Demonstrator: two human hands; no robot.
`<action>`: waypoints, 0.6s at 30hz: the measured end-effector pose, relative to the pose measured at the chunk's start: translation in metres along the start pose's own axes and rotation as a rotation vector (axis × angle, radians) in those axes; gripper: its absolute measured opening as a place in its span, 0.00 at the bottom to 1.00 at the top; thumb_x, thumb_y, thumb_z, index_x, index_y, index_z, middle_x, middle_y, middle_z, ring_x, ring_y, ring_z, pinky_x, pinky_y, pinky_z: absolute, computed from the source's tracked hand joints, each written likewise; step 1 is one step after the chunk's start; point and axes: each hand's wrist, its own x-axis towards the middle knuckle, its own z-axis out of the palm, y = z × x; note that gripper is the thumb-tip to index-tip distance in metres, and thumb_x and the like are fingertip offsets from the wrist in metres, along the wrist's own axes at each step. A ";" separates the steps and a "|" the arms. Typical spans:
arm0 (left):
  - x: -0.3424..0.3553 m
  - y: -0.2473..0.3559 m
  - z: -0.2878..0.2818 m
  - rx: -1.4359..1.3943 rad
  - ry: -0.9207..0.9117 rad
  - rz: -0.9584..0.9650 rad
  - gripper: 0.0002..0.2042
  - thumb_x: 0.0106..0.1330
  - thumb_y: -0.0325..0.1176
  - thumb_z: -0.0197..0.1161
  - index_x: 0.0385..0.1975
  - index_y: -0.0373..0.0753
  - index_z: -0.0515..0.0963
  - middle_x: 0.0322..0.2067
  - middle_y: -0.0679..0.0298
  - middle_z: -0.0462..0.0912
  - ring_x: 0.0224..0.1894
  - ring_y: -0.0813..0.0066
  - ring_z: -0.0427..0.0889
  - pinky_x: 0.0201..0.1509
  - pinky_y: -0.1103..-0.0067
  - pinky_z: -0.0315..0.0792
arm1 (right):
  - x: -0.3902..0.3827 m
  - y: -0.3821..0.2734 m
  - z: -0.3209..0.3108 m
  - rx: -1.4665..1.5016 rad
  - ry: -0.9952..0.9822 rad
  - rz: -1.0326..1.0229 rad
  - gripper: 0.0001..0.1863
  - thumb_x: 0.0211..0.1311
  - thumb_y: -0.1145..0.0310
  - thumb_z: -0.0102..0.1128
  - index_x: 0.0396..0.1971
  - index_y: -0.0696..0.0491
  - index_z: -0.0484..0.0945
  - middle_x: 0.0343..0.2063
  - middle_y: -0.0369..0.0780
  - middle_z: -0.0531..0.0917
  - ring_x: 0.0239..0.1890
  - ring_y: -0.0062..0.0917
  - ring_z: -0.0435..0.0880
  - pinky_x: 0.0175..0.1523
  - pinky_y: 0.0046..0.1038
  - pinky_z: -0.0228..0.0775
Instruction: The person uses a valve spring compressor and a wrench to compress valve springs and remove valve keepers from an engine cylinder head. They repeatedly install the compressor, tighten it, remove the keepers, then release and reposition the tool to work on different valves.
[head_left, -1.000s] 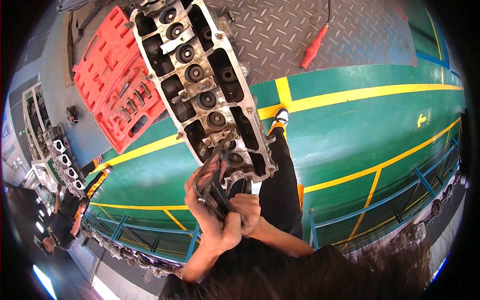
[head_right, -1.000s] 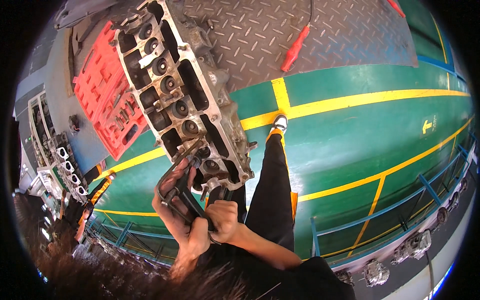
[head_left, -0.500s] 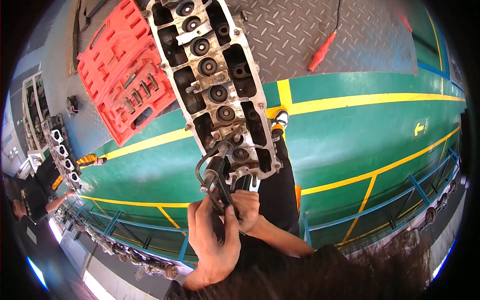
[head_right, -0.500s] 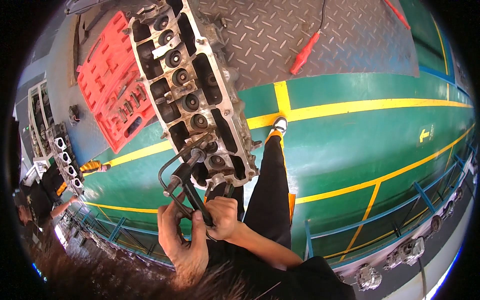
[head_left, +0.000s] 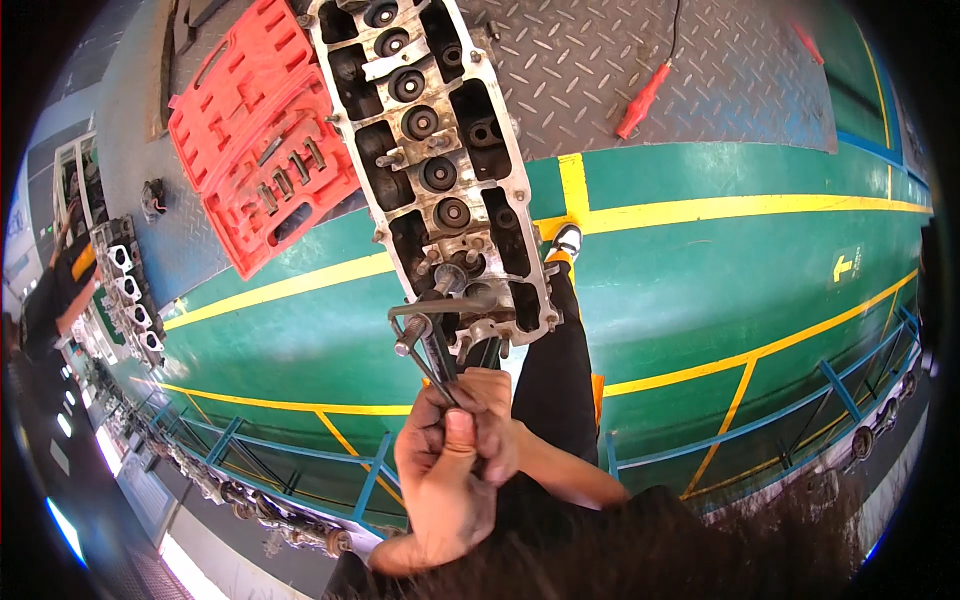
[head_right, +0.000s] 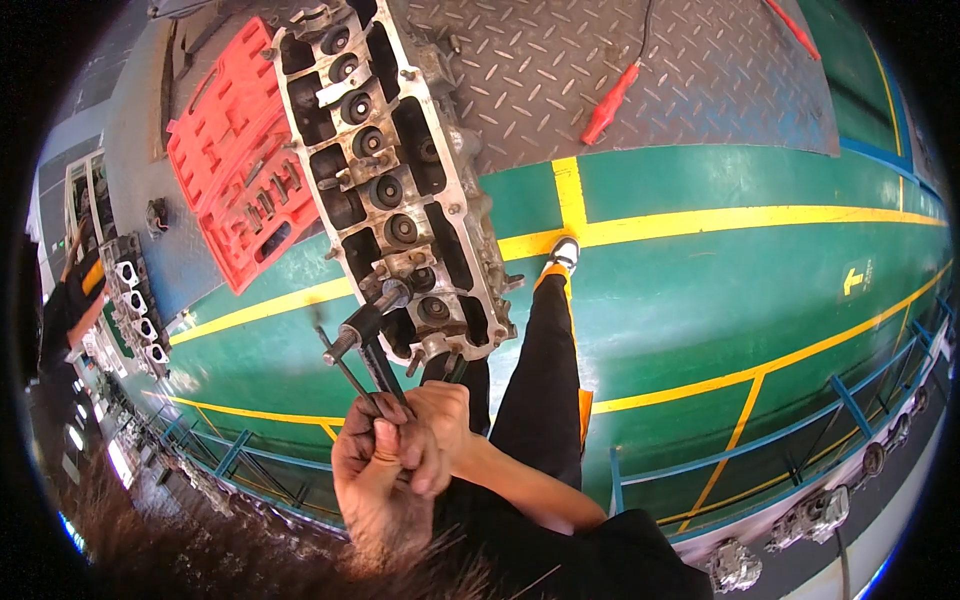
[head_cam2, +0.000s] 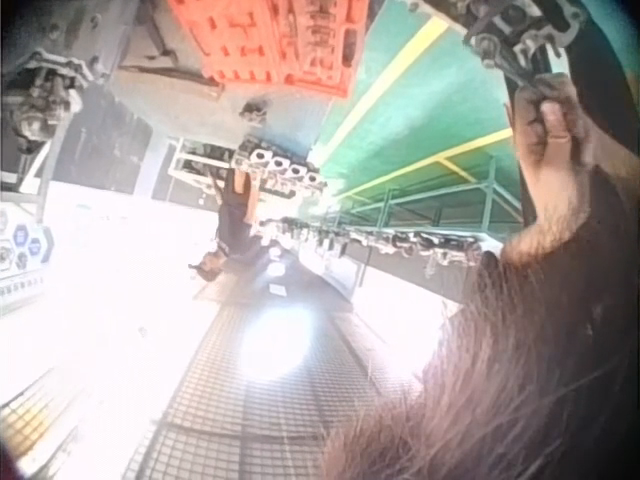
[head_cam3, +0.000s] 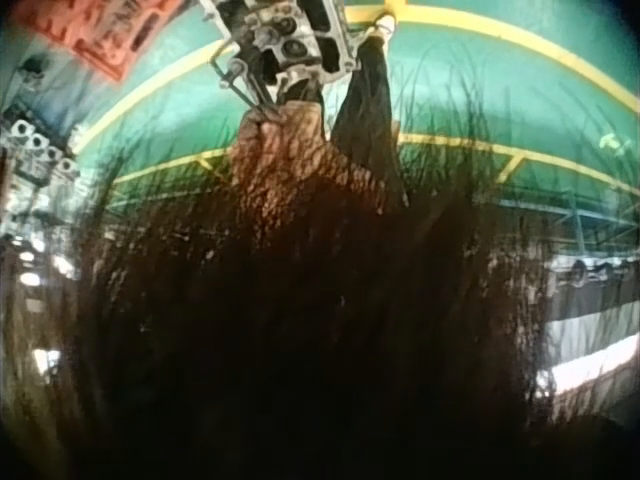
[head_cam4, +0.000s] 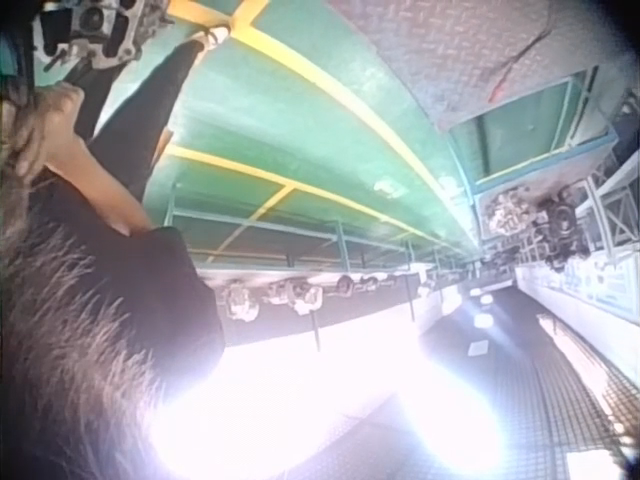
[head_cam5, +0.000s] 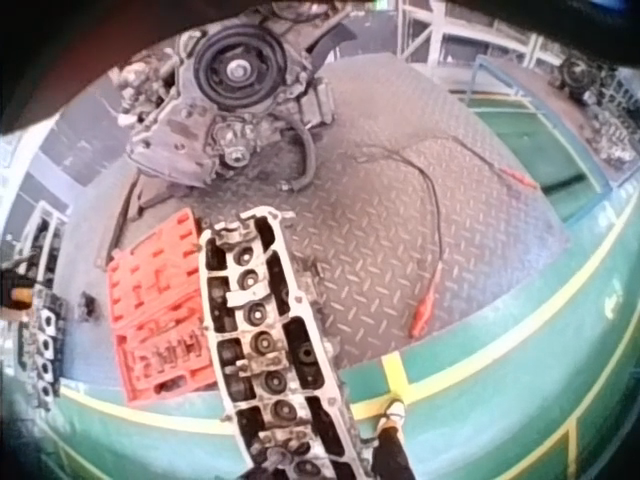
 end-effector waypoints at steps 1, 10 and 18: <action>0.001 0.003 -0.011 0.013 0.023 -0.024 0.10 0.77 0.34 0.54 0.41 0.33 0.70 0.23 0.64 0.69 0.17 0.80 0.62 0.19 0.83 0.57 | -0.002 0.001 0.002 -0.030 -0.002 0.011 0.18 0.34 0.61 0.69 0.14 0.54 0.68 0.12 0.40 0.68 0.13 0.37 0.69 0.20 0.33 0.59; 0.020 0.011 -0.031 0.529 -0.066 -0.005 0.21 0.79 0.47 0.50 0.26 0.38 0.65 0.16 0.70 0.60 0.13 0.84 0.56 0.16 0.82 0.47 | -0.005 0.003 0.008 -0.142 0.067 -0.007 0.16 0.35 0.65 0.68 0.11 0.55 0.67 0.10 0.39 0.66 0.10 0.36 0.66 0.18 0.32 0.56; 0.026 0.039 -0.040 0.911 -0.088 0.030 0.16 0.79 0.39 0.52 0.35 0.29 0.73 0.21 0.65 0.73 0.27 0.80 0.63 0.30 0.79 0.64 | 0.003 -0.004 0.002 -0.072 0.092 0.014 0.12 0.40 0.80 0.65 0.10 0.56 0.69 0.09 0.39 0.69 0.08 0.33 0.67 0.17 0.29 0.57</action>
